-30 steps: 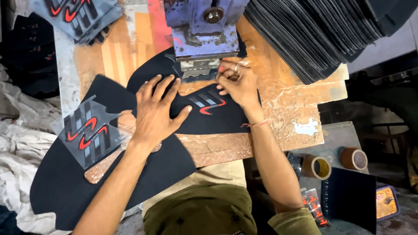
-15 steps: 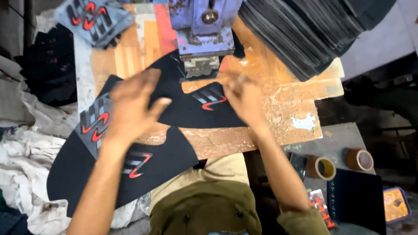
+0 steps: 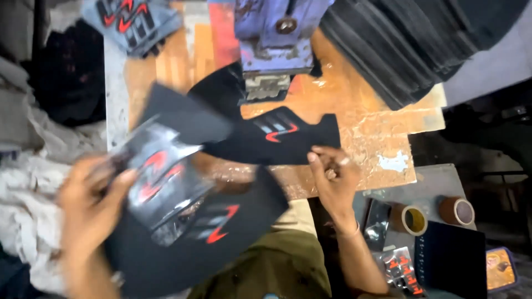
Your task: Operating a manual stamping machine to apply logos onto shoe upper material components.
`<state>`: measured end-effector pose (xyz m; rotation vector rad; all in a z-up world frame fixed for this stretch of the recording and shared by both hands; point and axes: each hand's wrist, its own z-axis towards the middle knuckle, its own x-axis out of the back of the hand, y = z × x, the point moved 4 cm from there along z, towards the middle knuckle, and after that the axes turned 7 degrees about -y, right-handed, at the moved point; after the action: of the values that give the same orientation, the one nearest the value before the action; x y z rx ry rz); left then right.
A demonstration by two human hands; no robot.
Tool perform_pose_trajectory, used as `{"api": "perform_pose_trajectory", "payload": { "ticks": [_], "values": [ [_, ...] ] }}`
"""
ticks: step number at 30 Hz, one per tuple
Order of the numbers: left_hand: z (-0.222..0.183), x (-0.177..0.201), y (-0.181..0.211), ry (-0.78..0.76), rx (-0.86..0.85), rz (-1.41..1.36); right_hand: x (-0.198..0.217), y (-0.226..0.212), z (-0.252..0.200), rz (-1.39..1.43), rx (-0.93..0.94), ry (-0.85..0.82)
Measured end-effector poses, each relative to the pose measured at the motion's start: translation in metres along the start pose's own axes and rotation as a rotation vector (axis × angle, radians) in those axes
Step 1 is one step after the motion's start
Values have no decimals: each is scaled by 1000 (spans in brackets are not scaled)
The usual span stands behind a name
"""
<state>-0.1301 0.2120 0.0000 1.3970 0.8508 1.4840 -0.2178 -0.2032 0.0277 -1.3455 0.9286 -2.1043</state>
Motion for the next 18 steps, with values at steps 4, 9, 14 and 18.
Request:
{"api": "perform_pose_trajectory", "payload": {
  "ticks": [4, 9, 14, 18],
  "values": [
    [51, -89, 31, -137, -85, 186, -21, -77, 27, 188, 223, -172],
    [90, -104, 67, -183, -259, 590, -98, -51, 81, 108, 412, -418],
    [88, -121, 64, -183, -126, 859, -120, -41, 86, 74, 412, -494],
    [10, -71, 84, -841, -12, 505, -120, -36, 83, 131, 349, -485]
  ]
}}
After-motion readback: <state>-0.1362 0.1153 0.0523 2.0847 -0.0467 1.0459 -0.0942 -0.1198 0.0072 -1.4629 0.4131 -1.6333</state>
